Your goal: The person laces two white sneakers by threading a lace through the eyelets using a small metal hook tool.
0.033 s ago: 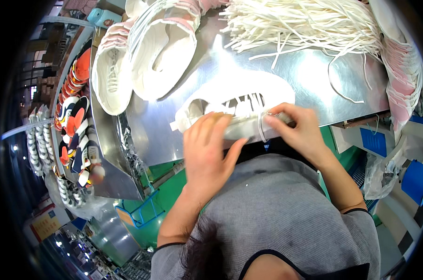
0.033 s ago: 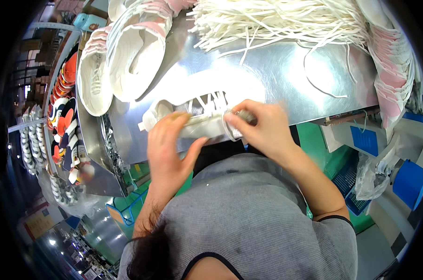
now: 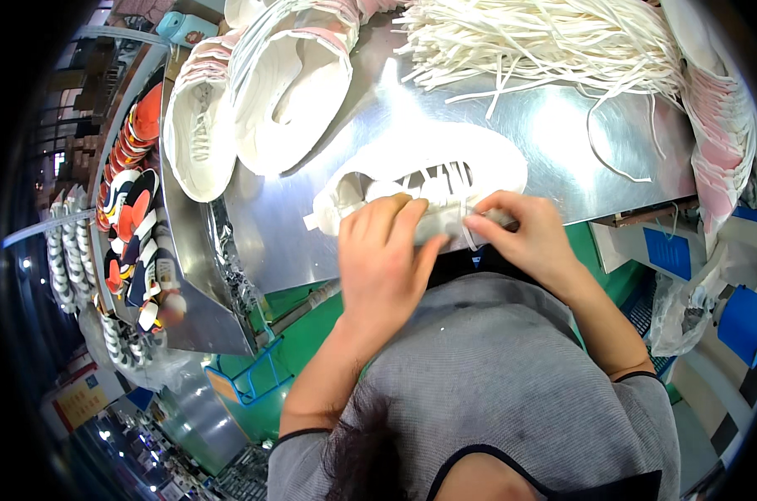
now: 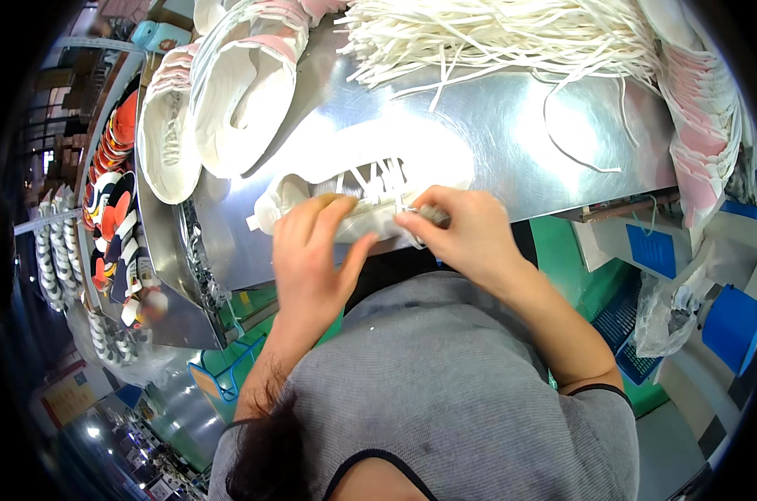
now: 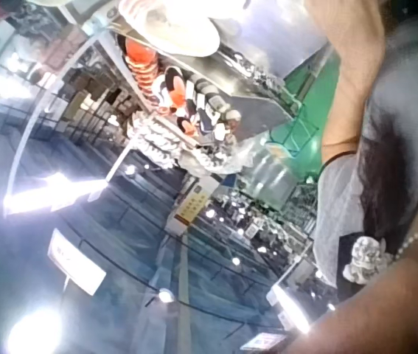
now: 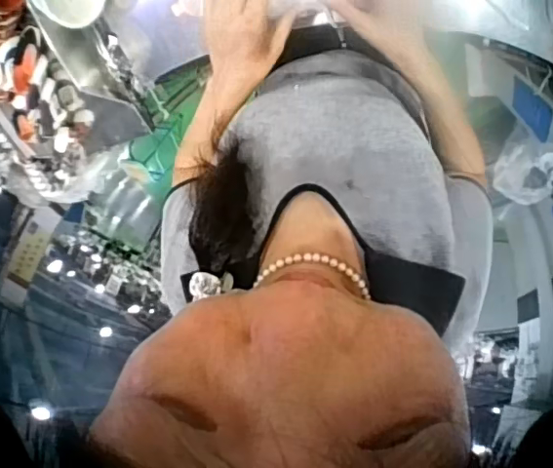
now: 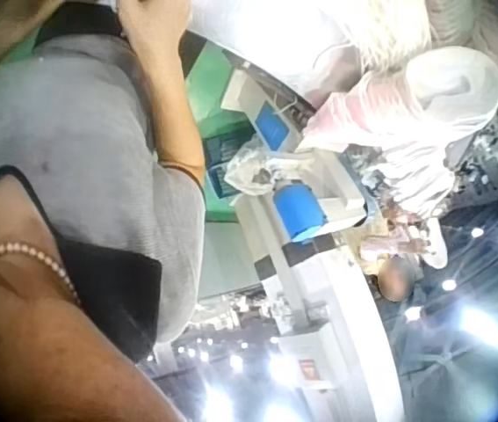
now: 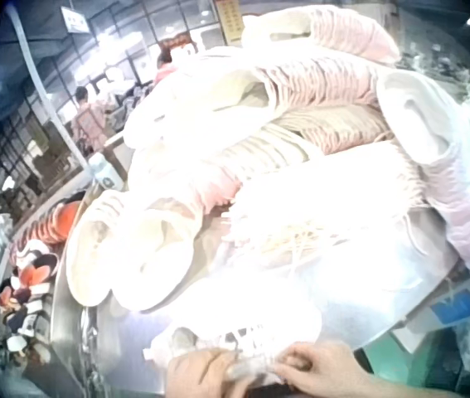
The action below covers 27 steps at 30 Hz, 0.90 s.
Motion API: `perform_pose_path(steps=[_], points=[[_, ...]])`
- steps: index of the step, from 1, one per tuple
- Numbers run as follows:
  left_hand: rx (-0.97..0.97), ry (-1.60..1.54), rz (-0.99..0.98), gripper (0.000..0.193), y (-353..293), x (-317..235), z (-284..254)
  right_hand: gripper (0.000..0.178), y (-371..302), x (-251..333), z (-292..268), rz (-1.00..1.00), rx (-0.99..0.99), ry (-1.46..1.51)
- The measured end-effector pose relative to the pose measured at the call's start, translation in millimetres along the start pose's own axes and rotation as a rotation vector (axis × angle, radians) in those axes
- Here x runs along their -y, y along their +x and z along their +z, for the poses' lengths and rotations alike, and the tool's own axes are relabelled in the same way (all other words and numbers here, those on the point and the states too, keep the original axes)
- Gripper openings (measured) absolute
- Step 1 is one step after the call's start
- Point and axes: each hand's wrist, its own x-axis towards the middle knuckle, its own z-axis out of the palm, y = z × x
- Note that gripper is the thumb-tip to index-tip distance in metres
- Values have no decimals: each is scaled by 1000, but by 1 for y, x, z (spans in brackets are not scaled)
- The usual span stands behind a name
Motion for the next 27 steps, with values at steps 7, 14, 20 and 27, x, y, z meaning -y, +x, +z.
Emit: perform_pose_path(steps=[7, 14, 20, 27], points=[[-44, -235, 41, 20, 21, 3, 17, 13, 0, -3, 15, 265, 145, 546], [121, -83, 22, 28, 22, 14, 25, 17, -35, 2, -5, -36, 320, 335], [385, -153, -35, 34, 34, 27, 14, 15, 37, -1, 9, -78, -98, 401], [380, -229, -163, 36, 37, 20, 21, 11, 42, -3, 25, -84, -244, 589]])
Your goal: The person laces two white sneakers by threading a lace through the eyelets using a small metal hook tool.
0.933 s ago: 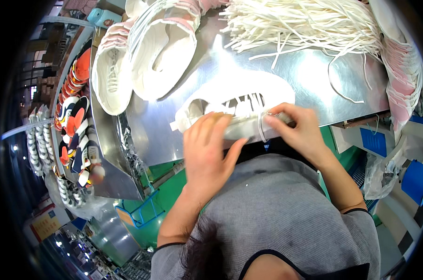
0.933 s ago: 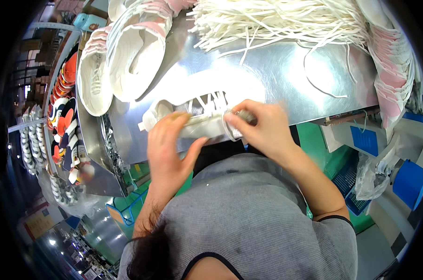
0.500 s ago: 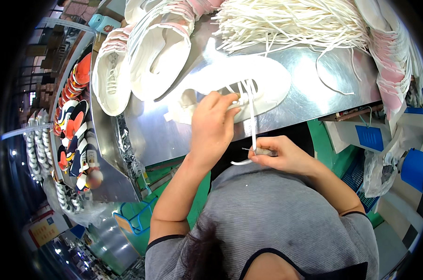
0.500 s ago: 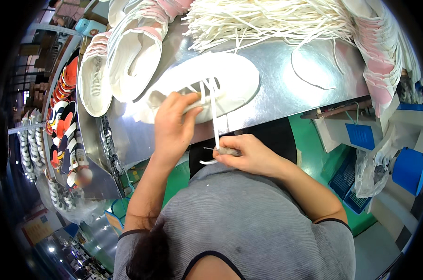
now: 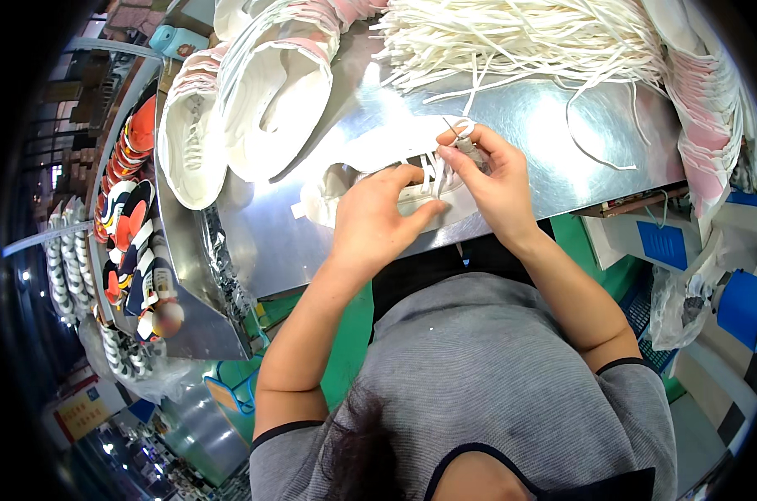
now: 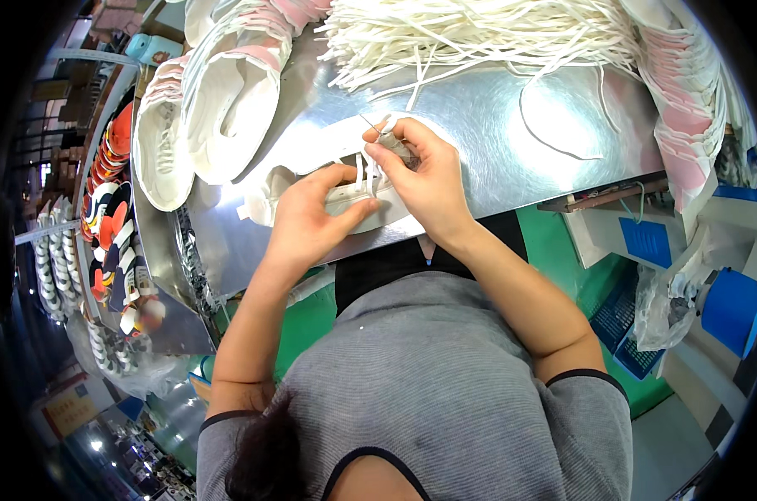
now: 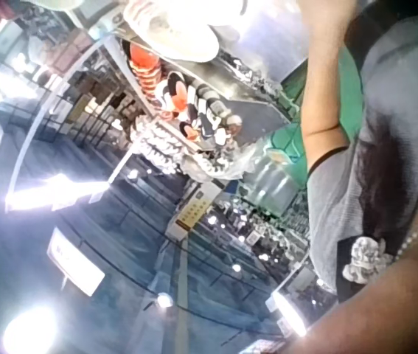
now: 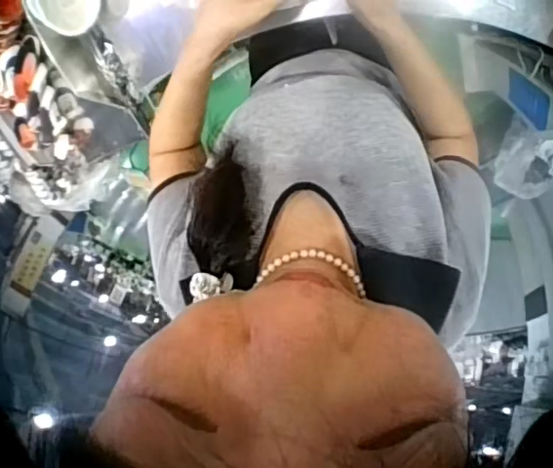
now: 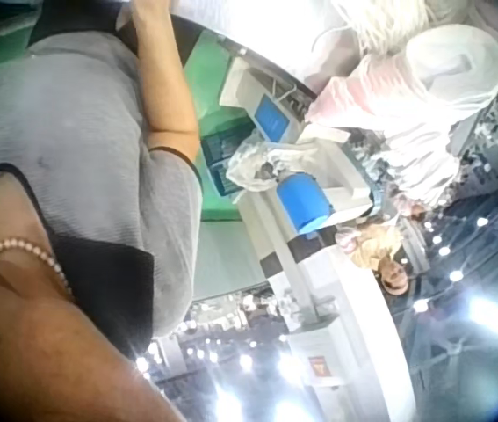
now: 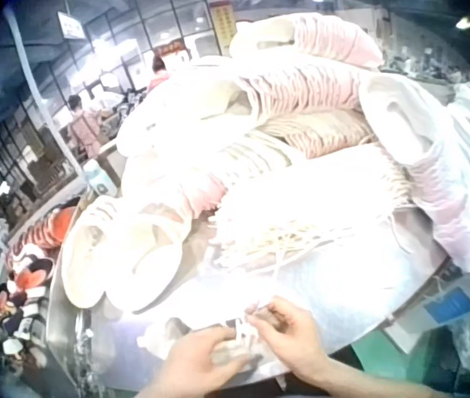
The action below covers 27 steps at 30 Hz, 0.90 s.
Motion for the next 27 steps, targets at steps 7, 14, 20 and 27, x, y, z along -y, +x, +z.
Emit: perform_pose_path(steps=[7, 14, 20, 27], points=[[-212, 199, 67, 27, 2, 1, 13, 27, 2, 1, 1, -30, -73, -55], [-321, 245, 257, 22, 4, 11, 16, 21, -38, 23, -28, 164, 184, -351], [-333, 217, 273, 23, 2, 11, 17, 15, -38, 27, -25, 151, 193, -411], [-349, 202, 255, 23, 2, 10, 19, 15, -43, 28, -28, 132, 164, -444]])
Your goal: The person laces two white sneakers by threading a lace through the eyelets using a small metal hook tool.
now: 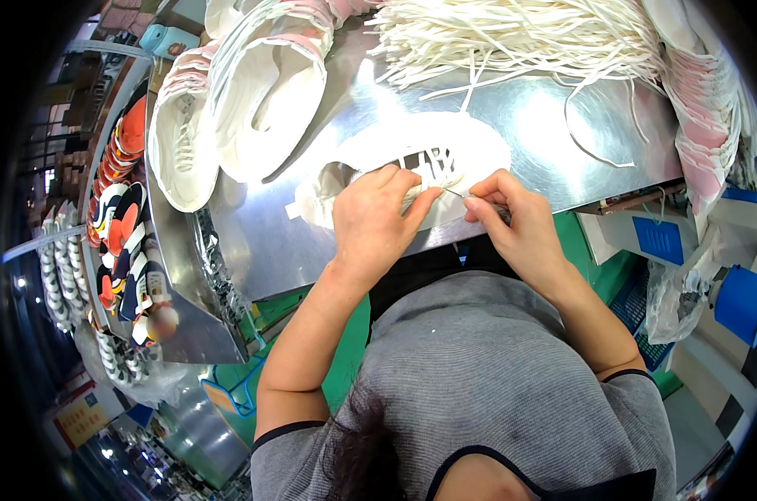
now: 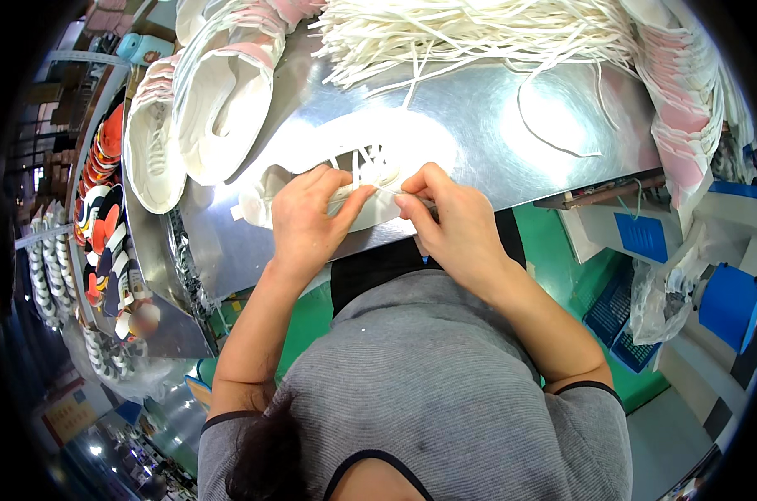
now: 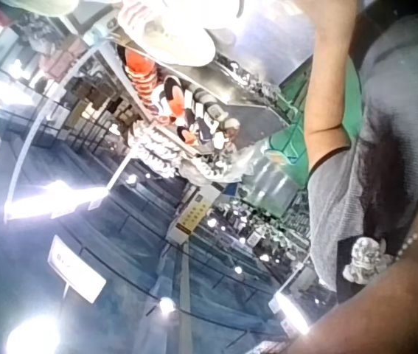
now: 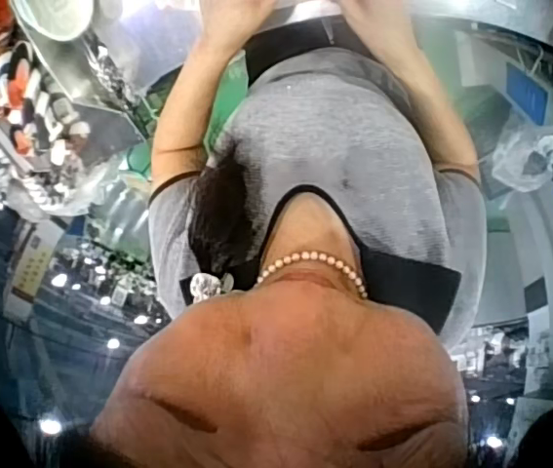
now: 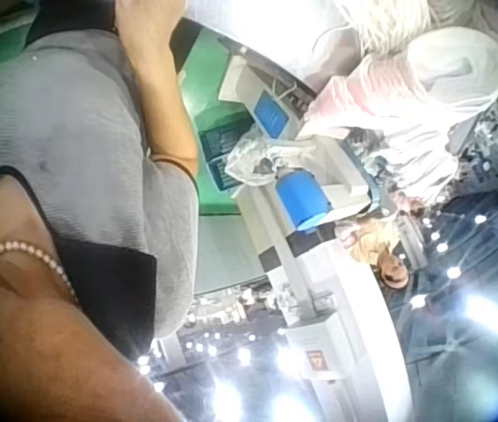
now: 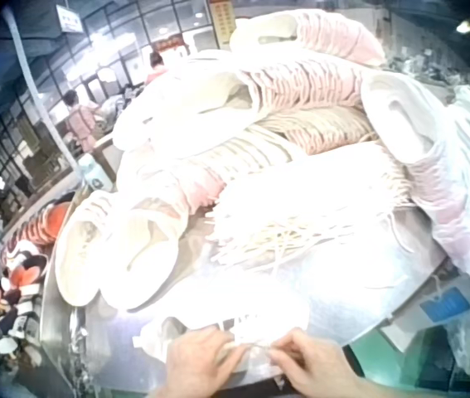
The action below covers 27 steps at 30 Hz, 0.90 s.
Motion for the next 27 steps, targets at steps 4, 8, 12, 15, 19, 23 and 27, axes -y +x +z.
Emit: perform_pose_path(steps=[4, 8, 12, 15, 19, 23, 27], points=[[28, -21, 10, 23, 0, 1, -2, 14, 6, -3, 1, -1, 29, -57], [85, -105, 27, 23, 1, 3, -5, 15, 8, -5, 3, -68, 8, -222], [113, -124, 106, 21, -5, -7, -3, 14, 6, 0, 17, -92, -44, -413], [96, -190, 141, 19, -9, -7, 2, 14, 9, 0, 26, -174, -43, -503], [59, -145, 54, 17, -13, -9, 2, 15, 6, -4, 10, -192, 19, -354], [39, -151, -61, 17, -12, -8, -5, 19, -11, 2, -16, -74, 23, -202], [89, -143, -74, 17, -12, -10, -4, 23, 8, -9, -5, 102, -7, 325]])
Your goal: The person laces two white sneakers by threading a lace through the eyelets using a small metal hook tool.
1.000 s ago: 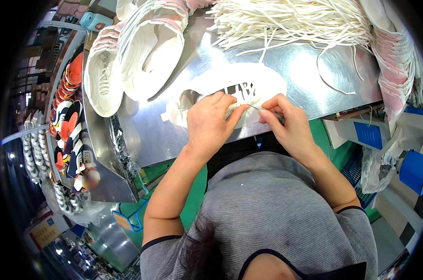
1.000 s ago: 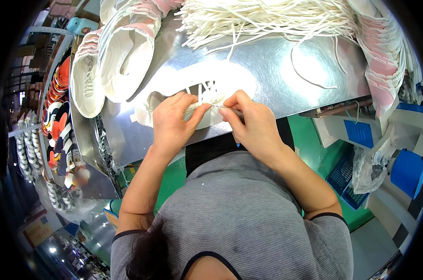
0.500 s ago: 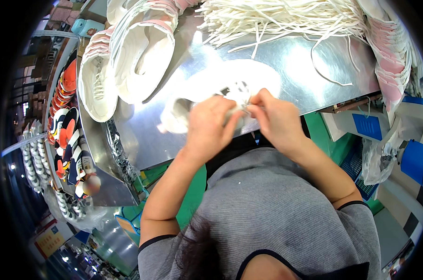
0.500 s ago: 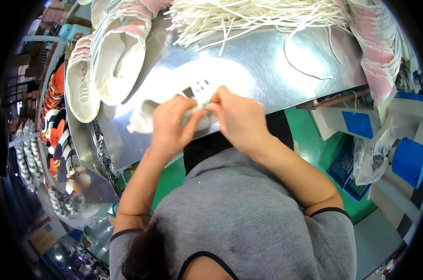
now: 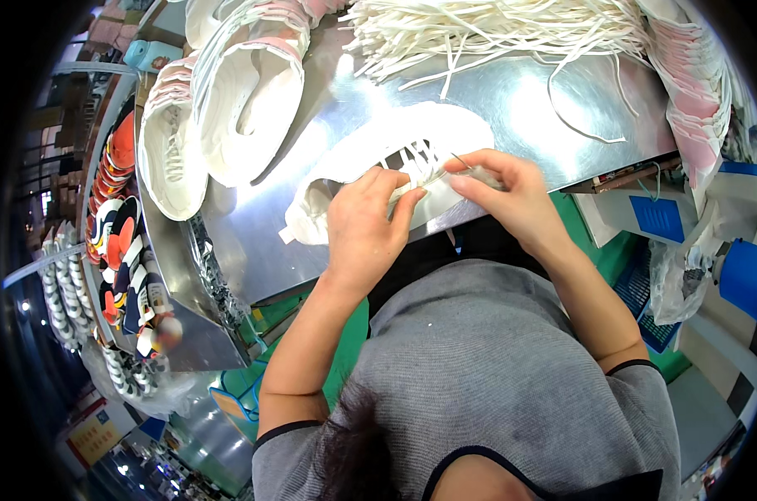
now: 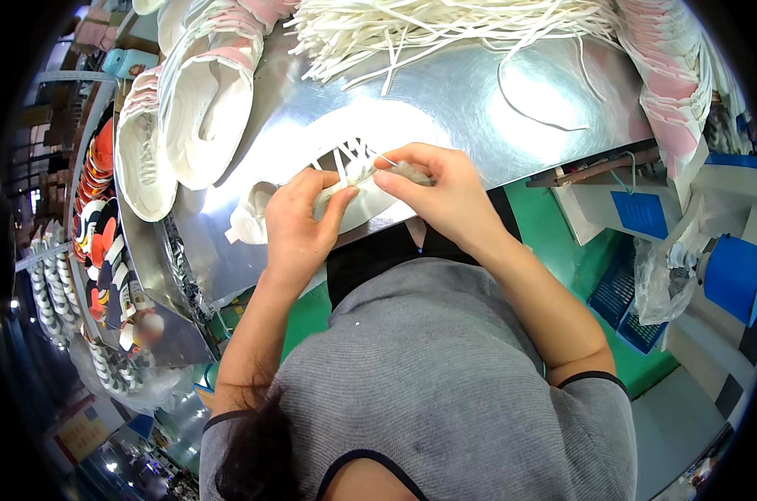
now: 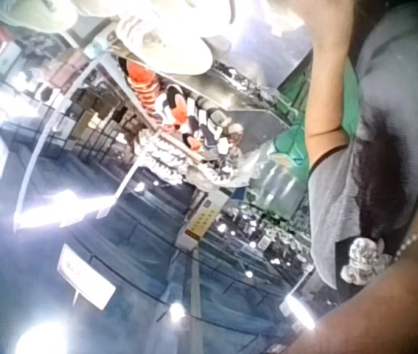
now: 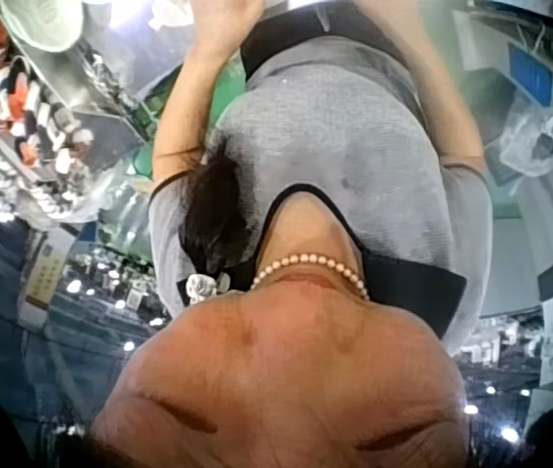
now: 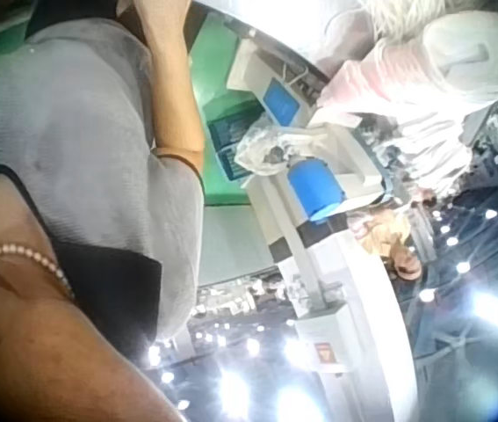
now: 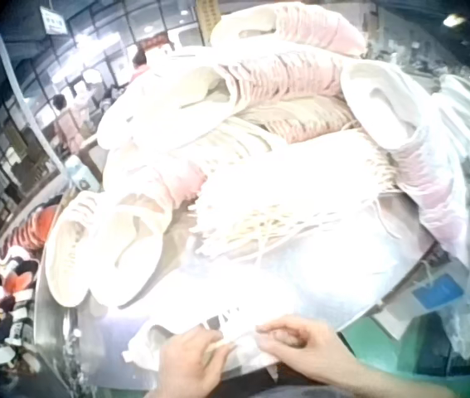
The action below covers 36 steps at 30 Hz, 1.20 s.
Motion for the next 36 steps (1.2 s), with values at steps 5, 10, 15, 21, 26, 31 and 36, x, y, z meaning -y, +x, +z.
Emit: perform_pose_path(steps=[5, 10, 15, 21, 26, 31, 36], points=[[-39, 17, 42, 17, 1, 1, 3, 24, 23, -6, 15, 120, 93, -52], [-69, 49, 85, 17, -1, 4, 6, 22, 25, -11, 21, -38, -10, -258], [-36, 9, 57, 17, 0, 4, 3, 18, 23, -2, 22, -16, 11, -180], [-39, 25, 19, 17, -2, 2, 3, 14, 23, -1, 16, 168, 87, 61], [9, -31, -34, 18, 2, 2, -2, 13, 21, -16, 22, -41, -18, -142], [21, -90, -212, 22, 7, 0, 3, 12, 21, -14, 24, -78, -14, -187], [-9, -73, -292, 23, 9, -3, 6, 18, 15, -9, 14, -71, 42, -56]])
